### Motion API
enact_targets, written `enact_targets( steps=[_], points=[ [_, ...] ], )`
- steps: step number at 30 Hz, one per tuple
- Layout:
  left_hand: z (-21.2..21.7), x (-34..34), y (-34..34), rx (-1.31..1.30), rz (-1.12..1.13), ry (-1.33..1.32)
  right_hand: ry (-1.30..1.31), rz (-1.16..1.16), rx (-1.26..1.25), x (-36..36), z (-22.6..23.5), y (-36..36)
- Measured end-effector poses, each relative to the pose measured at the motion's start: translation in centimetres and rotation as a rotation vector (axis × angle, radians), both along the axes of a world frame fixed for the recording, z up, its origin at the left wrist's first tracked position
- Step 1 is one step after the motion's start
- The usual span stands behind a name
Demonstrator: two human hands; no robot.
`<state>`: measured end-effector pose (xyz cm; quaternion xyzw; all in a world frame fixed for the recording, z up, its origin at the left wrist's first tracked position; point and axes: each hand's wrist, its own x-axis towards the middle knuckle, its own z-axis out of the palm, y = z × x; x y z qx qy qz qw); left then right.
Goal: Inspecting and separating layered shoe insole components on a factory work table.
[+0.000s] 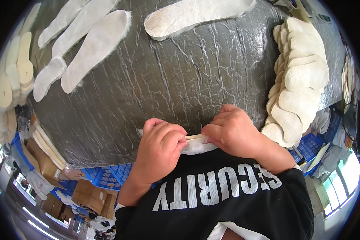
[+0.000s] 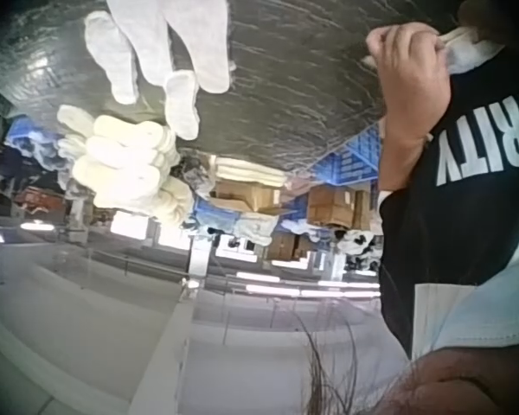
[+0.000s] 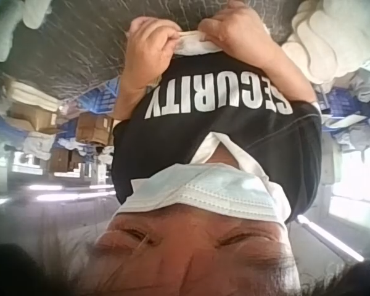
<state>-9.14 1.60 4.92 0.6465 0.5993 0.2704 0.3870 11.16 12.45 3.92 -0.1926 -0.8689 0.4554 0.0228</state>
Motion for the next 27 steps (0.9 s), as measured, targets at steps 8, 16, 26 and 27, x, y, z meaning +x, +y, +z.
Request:
enact_targets(
  steps=[8,16,26,27],
  points=[
    [-0.1,0.8,-0.4,0.002,0.021,0.025,-0.058,0.061,-0.011,-1.1,0.3,-0.3],
    [0.4,-1.2,-0.8,-0.163,-0.060,-0.076,0.014,0.033,0.004,-1.2,-0.1,-1.0],
    [0.4,-1.8,-1.1,-0.156,0.029,-0.022,-0.036,0.036,0.048,-1.1,0.0,-0.8],
    [0.2,-1.8,-1.2,-0.125,0.022,-0.010,-0.037,0.036,0.048,-1.1,0.0,-0.8]
  ],
)
